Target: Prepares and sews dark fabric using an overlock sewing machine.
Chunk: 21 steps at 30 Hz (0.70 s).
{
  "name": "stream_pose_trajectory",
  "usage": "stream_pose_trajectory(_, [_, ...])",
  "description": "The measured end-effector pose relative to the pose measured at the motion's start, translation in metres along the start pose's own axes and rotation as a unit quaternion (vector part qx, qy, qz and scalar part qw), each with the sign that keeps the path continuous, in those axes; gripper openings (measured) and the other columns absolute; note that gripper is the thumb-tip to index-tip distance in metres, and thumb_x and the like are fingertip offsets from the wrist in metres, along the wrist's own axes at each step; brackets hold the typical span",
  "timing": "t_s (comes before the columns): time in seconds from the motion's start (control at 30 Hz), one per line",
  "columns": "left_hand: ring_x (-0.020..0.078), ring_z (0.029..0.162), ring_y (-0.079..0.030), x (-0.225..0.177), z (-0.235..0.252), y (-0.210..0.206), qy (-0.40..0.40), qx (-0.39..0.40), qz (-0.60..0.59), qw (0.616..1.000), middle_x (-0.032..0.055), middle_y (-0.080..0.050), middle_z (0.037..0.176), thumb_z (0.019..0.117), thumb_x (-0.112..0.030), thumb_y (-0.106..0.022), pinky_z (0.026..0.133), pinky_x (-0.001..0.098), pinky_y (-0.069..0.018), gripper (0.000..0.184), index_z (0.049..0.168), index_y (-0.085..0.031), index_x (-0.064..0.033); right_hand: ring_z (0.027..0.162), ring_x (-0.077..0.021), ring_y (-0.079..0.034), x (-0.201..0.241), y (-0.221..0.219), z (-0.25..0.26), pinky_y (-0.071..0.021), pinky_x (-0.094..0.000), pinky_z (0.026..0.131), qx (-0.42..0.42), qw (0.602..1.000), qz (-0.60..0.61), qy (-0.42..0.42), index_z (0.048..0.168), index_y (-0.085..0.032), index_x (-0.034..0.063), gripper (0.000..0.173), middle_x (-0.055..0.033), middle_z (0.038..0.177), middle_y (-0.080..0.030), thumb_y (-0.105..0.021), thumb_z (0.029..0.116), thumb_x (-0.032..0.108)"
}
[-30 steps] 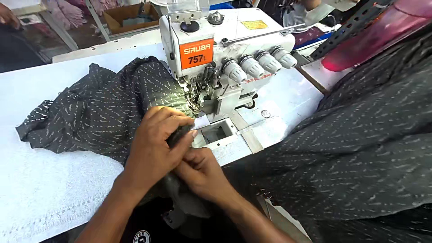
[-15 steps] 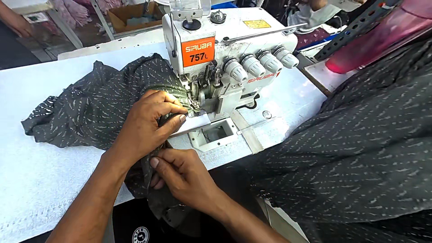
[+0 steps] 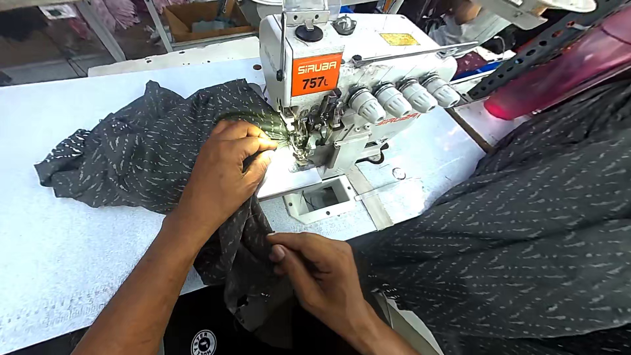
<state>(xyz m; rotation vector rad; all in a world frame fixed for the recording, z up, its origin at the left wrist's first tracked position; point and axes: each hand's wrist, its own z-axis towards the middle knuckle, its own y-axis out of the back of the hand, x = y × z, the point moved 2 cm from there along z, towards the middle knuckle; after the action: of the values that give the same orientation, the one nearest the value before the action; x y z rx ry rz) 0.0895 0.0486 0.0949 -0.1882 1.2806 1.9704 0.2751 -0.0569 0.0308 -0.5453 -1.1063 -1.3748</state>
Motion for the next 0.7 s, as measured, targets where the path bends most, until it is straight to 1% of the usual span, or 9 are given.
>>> stream_pose_trajectory(0.13, [0.0151,0.107,-0.060,-0.004,-0.001,-0.001,0.010,-0.025,0.040,0.999,-0.0018,-0.071,0.108,0.0976,-0.023,-0.064,0.091,0.0307,-0.0476,0.019,0.102,-0.081,-0.0164,0.072,-0.0063,-0.071,-0.011,0.013,-0.013,-0.0629,-0.0241,0.064,-0.039,0.999,-0.026,0.000,0.110,-0.075,0.0011,0.020,-0.0030,0.088,-0.075,-0.062,0.1032,0.014])
stream_pose_trajectory(0.23, [0.0168,0.105,-0.060,-0.007,-0.002,0.000,0.014,-0.015,0.058,0.998,-0.0005,-0.070,0.110,0.0990,-0.020,-0.063,0.090,0.0317,-0.0480,0.018,0.102,-0.080,-0.0147,0.066,-0.0062,-0.070,-0.018,0.026,-0.014,-0.0620,-0.0234,0.057,-0.094,0.994,-0.052,-0.017,0.107,-0.076,0.0027,0.018,-0.0004,0.083,-0.074,-0.063,0.1028,0.015])
stream_pose_trajectory(0.33, [0.0187,0.103,-0.060,-0.008,-0.005,0.001,0.022,-0.019,0.080,0.996,0.0012,-0.070,0.109,0.0993,-0.021,-0.063,0.088,0.0341,-0.0487,0.018,0.099,-0.080,-0.0135,0.064,-0.0084,-0.070,-0.023,0.038,-0.010,-0.0624,-0.0246,0.055,-0.126,0.990,-0.060,-0.034,0.108,-0.076,0.0057,0.018,0.0011,0.082,-0.075,-0.063,0.1020,0.017])
stream_pose_trajectory(0.5, [0.0179,0.105,-0.059,-0.010,-0.015,0.005,0.038,-0.028,0.084,0.995,0.0010,-0.069,0.111,0.0992,-0.022,-0.063,0.089,0.0331,-0.0482,0.019,0.104,-0.080,-0.0141,0.064,-0.0105,-0.072,-0.032,0.044,-0.010,-0.0637,-0.0265,0.055,-0.138,0.987,-0.063,-0.048,0.108,-0.076,0.0062,0.018,0.0008,0.081,-0.075,-0.064,0.1008,0.017])
stream_pose_trajectory(0.7, [0.0167,0.102,-0.060,-0.010,-0.021,0.007,0.046,-0.042,0.080,0.995,0.0007,-0.069,0.110,0.0980,-0.023,-0.064,0.086,0.0318,-0.0485,0.018,0.102,-0.080,-0.0148,0.063,-0.0086,-0.070,-0.047,0.038,-0.013,-0.0624,-0.0257,0.054,-0.134,0.986,-0.078,-0.058,0.106,-0.077,0.0072,0.017,0.0021,0.080,-0.074,-0.064,0.1004,0.018])
